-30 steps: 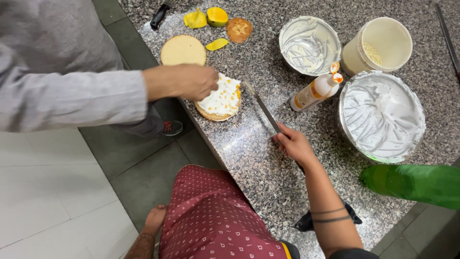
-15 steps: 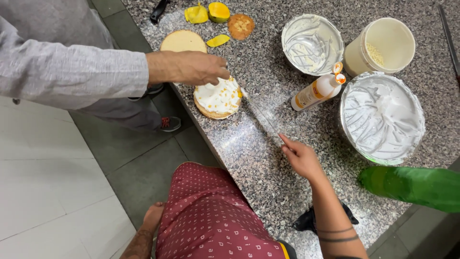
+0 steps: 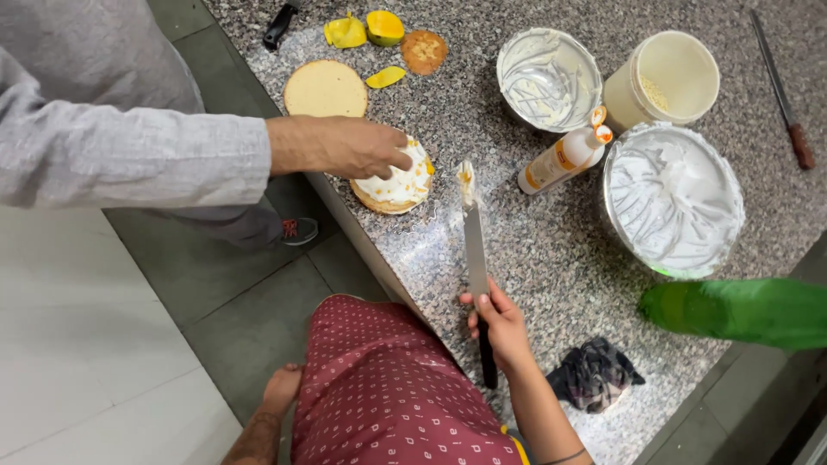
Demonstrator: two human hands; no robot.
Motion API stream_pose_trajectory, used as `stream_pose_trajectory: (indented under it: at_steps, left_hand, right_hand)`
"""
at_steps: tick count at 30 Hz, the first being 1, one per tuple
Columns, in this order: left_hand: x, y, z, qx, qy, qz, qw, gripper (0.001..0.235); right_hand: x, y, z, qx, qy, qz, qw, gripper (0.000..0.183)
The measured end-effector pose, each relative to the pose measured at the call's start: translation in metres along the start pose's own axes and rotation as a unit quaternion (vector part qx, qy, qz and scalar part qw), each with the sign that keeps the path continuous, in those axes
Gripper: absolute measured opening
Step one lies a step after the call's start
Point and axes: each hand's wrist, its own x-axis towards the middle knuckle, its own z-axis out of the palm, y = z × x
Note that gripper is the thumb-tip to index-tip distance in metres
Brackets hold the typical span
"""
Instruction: The person assembles a layered cake by spreading white cream on a cake layer, adding diced mango pieces, and placing another cake layer on top. They then transfer the assembled cake to a rotating stand and smooth the sides with a spatula.
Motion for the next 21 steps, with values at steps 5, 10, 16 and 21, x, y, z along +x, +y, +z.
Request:
stream_pose_trajectory:
  at_steps: [5, 10, 16, 21]
  left_hand:
    - [0.002, -0.019, -0.017, 0.023, 0.014, 0.079, 0.996, 0.050]
    - [-0.014, -0.044, -0.049, 0.036, 0.014, 0.009, 0.999, 0.057]
    - [-0.023, -0.039, -0.100, 0.045, -0.018, -0.013, 0.999, 0.048]
    - [0.042, -0.016, -0.134, 0.315, 0.036, 0.232, 0.920, 0.036]
  right_hand:
    - [-0.010, 0.014, 0.012, 0.028, -0.002, -0.035, 0.999, 0.045]
    - [-0.014, 0.004, 0.031, 0.068, 0.006, -0.041, 0.997, 0.037]
    - [-0.044, 0.043, 0.037, 0.122, 0.051, -0.002, 0.991, 0.036]
    - [-0.069, 0.110, 0.053, 0.109, 0.121, -0.010, 0.987, 0.042]
